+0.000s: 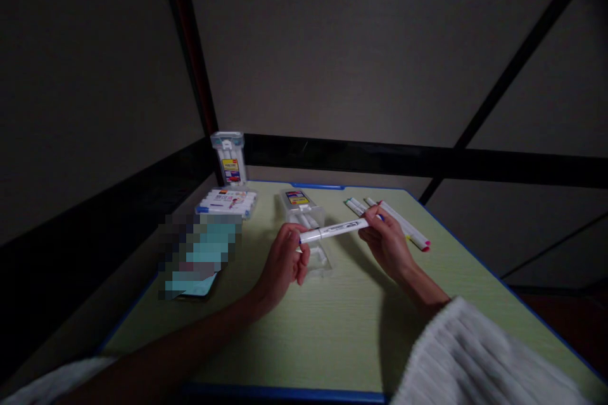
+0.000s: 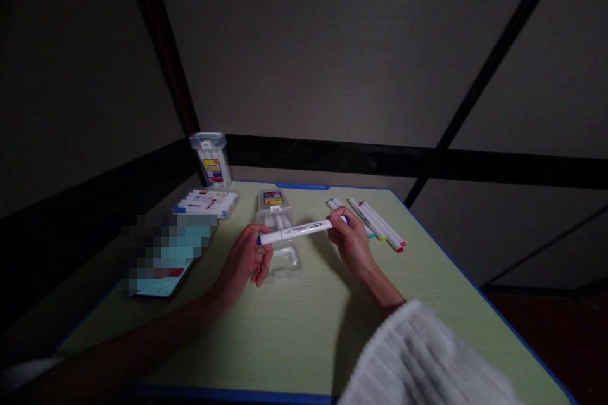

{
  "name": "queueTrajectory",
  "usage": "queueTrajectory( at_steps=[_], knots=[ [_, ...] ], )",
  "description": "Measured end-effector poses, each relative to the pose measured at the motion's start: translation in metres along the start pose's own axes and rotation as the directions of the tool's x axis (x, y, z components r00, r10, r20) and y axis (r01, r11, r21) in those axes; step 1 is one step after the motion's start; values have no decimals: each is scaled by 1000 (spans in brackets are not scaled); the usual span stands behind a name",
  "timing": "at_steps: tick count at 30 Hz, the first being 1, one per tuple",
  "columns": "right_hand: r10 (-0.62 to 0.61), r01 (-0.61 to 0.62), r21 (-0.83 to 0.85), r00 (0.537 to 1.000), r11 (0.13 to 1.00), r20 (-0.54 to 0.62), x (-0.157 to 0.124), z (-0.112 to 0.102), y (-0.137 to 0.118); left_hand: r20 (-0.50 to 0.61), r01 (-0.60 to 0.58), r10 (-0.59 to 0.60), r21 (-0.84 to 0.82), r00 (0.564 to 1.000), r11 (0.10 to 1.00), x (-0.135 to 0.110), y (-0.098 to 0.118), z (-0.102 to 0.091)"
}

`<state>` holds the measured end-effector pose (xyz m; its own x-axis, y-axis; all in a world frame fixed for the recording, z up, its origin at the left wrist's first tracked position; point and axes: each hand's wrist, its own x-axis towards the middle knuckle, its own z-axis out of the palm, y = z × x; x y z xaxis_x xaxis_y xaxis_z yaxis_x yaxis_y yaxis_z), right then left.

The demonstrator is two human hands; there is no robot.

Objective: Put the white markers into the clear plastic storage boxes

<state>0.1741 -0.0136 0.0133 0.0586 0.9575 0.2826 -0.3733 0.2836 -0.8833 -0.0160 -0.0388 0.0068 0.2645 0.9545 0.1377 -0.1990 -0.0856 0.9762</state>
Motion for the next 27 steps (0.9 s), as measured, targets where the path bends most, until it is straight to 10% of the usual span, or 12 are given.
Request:
queueTrajectory(
  at_steps=[27],
  knots=[
    [-62,79,-343,996,936,60,-6,-5,17,-154,75,-54,134,987,988,3,-3,0]
  ],
)
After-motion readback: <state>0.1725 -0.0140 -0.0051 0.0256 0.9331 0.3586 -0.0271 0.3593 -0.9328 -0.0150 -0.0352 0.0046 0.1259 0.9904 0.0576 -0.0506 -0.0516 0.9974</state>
